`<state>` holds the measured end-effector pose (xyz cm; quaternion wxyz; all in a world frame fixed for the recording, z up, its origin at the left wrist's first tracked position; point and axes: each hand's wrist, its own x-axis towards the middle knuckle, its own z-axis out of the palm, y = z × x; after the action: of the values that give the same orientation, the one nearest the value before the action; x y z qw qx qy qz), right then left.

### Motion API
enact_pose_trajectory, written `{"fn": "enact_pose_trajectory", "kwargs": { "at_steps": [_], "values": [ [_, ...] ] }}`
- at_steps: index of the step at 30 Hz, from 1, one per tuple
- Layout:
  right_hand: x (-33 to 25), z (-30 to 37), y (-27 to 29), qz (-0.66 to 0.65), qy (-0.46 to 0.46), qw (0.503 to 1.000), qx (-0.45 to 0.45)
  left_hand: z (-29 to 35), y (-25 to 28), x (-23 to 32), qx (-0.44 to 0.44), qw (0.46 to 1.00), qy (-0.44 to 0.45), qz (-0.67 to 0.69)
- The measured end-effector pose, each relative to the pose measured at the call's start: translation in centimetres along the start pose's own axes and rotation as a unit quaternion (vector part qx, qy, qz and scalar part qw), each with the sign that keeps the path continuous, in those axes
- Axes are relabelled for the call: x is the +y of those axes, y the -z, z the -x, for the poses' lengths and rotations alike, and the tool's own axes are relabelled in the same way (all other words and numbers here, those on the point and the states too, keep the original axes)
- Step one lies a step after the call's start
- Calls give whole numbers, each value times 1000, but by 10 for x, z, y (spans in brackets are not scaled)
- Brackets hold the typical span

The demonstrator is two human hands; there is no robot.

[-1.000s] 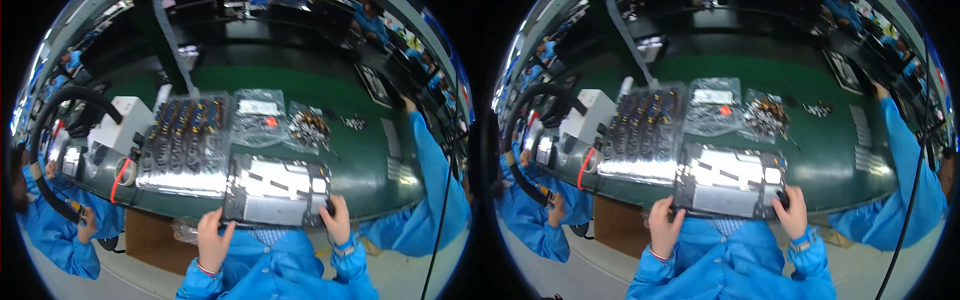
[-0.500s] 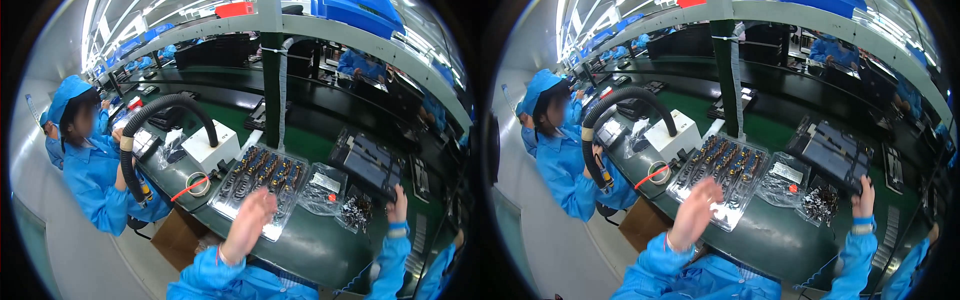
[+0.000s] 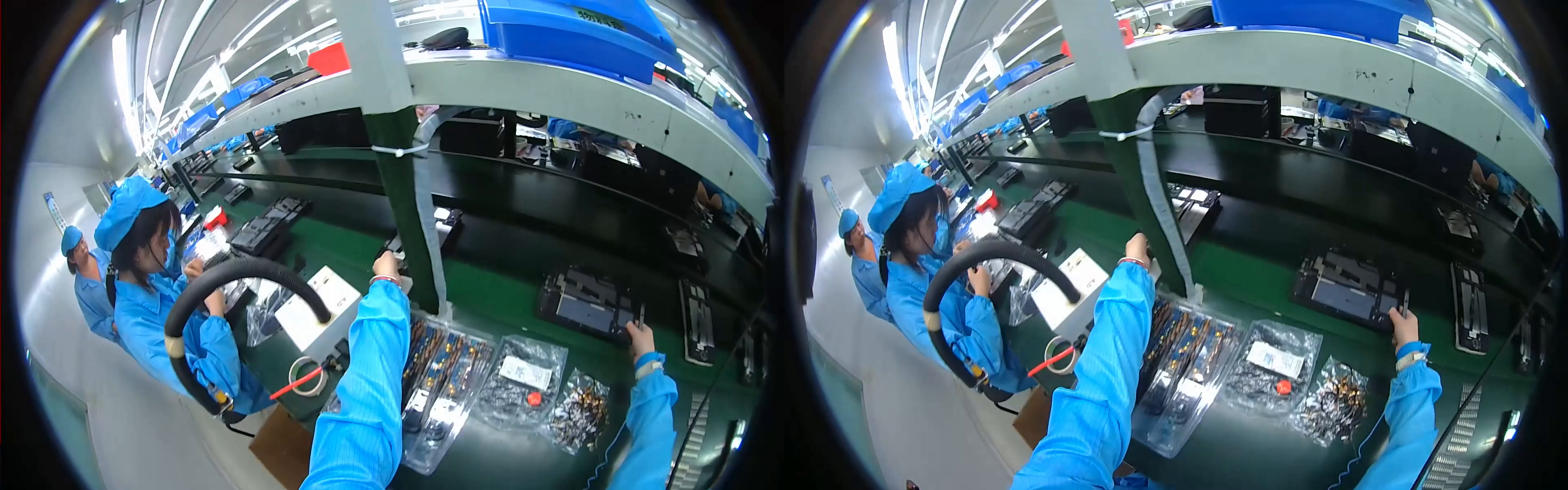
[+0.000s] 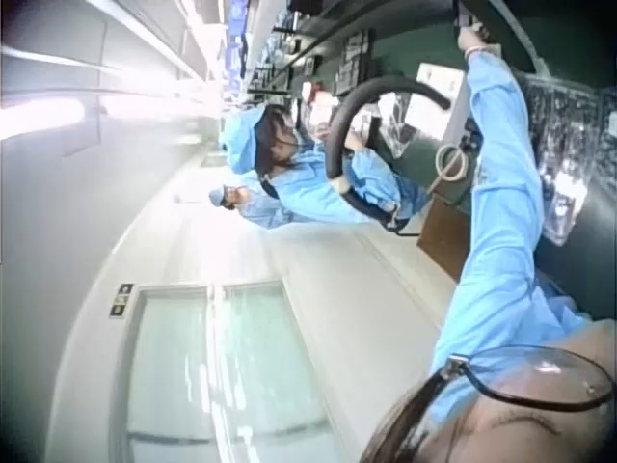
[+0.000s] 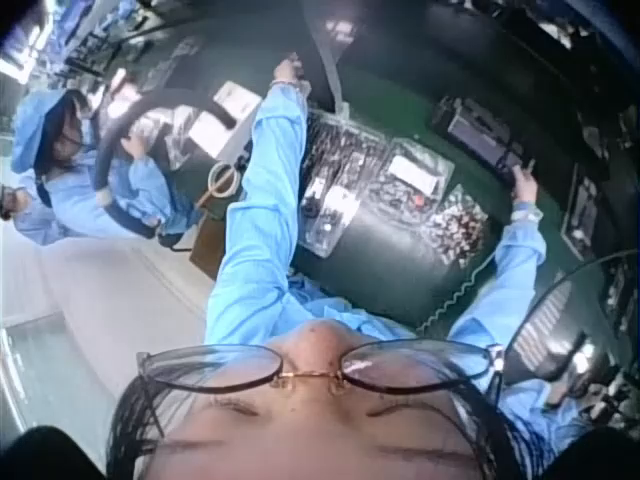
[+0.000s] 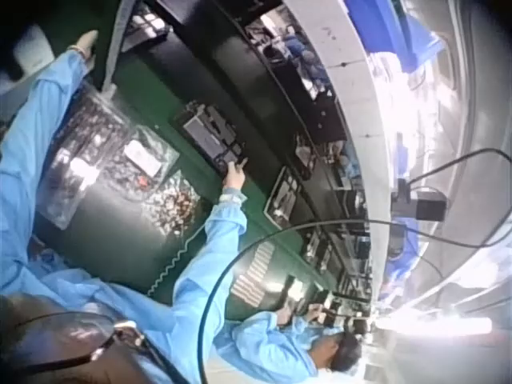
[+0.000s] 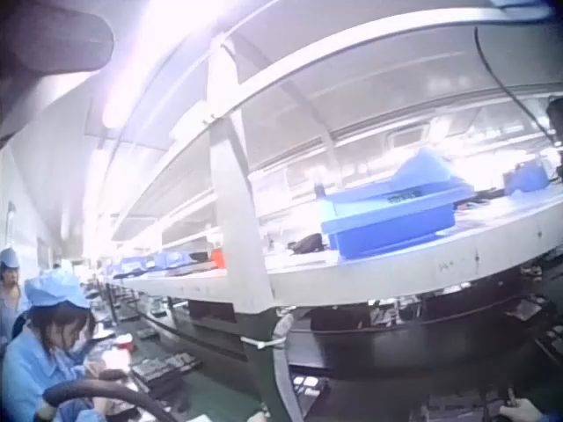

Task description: The person installs internal components and flex cables into tablet device frames, using tweezers and a stylus tool to precisely position the parts.

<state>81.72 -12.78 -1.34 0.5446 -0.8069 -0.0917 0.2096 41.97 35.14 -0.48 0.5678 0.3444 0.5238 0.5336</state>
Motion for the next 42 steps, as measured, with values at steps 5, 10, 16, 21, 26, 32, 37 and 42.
{"fn": "enact_pose_trajectory", "kwargs": {
  "at_steps": [5,10,16,21,26,32,37,42],
  "values": [
    [-73,129,-21,-45,135,989,-38,-83,21,-18,-50,973,111,196],
    [-68,250,21,-48,202,978,2,-60,-46,-16,-64,982,-81,159],
    [-75,328,51,94,80,983,-137,-36,-19,42,-5,931,-354,94],
    [-53,401,38,-7,129,977,-170,110,-16,126,125,916,-368,-98],
    [-54,457,9,-1,266,913,-310,186,54,153,102,874,-453,-144],
    [-21,472,-28,-71,355,899,-245,334,173,127,71,838,-540,-4],
    [-12,432,-19,-9,443,895,-41,471,288,114,-175,927,-243,228],
    [33,422,35,-299,126,871,-369,484,299,70,-377,905,106,164]
  ]
}}
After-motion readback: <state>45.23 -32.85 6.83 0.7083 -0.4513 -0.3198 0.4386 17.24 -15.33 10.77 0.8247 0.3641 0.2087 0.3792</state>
